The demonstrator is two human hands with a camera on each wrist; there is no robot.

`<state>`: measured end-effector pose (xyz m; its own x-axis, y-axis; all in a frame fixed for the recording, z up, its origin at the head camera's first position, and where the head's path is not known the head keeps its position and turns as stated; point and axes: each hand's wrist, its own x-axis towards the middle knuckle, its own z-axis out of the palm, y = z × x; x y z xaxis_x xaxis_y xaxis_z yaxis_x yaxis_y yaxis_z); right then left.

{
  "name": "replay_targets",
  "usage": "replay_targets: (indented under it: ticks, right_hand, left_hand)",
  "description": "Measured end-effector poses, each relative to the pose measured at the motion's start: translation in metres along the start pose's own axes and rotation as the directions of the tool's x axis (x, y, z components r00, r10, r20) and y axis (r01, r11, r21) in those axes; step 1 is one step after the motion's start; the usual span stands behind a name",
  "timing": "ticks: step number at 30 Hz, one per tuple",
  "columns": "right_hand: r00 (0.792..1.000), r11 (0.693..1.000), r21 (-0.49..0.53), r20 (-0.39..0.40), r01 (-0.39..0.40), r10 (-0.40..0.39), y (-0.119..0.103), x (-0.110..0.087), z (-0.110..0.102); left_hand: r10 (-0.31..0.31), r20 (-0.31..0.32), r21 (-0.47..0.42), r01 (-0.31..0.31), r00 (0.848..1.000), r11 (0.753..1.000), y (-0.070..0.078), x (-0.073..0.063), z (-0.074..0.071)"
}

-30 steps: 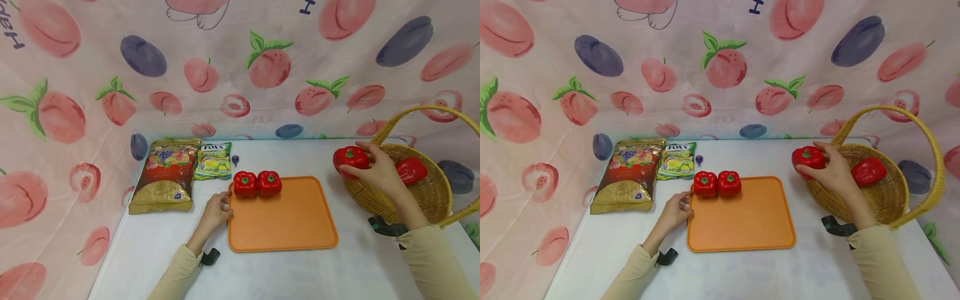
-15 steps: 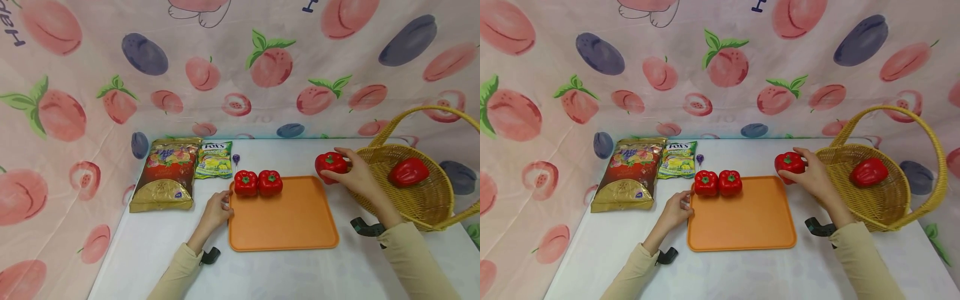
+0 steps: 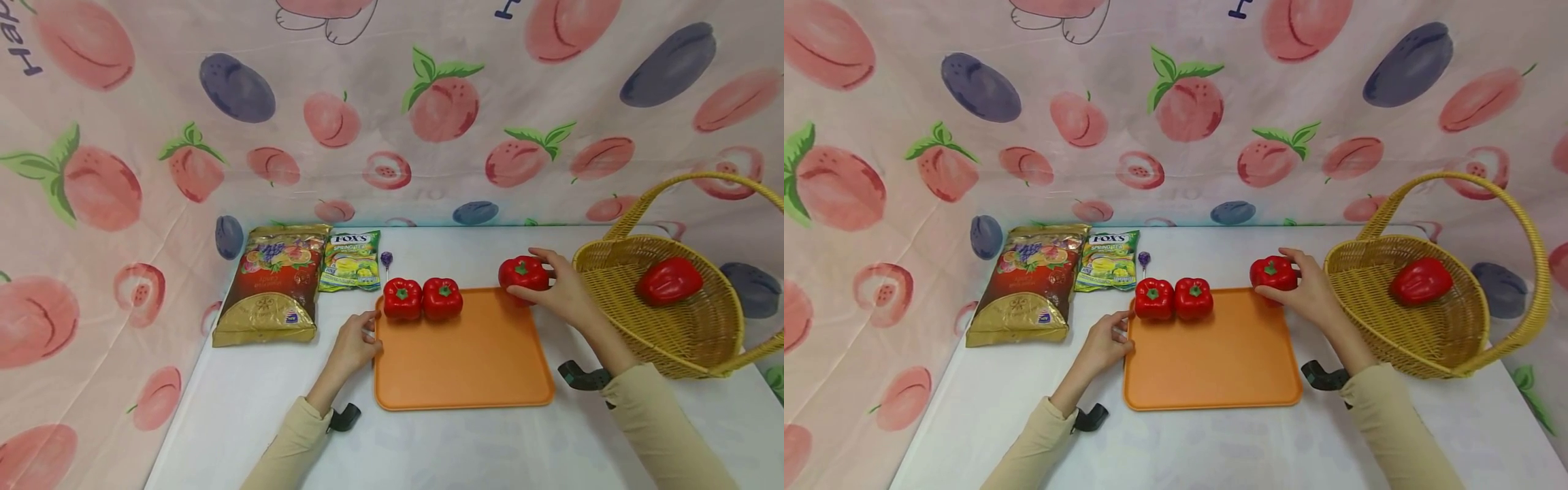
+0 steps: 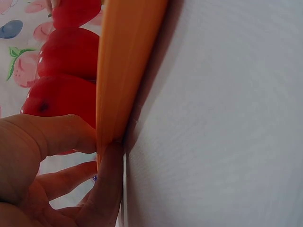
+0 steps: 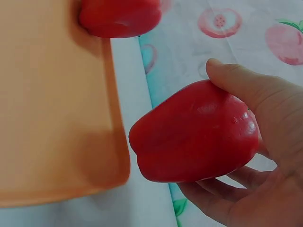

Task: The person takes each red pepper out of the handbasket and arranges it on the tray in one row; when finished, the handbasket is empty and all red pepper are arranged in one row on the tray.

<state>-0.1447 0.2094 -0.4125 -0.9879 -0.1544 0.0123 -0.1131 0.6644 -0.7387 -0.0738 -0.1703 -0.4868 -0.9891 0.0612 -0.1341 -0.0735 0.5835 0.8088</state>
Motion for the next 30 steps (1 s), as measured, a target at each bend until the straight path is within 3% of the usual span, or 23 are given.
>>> replay_targets:
  ticks: [30]
  right_hand:
    - [0.996, 0.998, 0.042, 0.067, -0.054, 0.051, -0.006, 0.005, 0.052]
  left_hand:
    - [0.002, 0.003, -0.007, -0.002, 1.0, 1.0, 0.0, 0.0, -0.001]
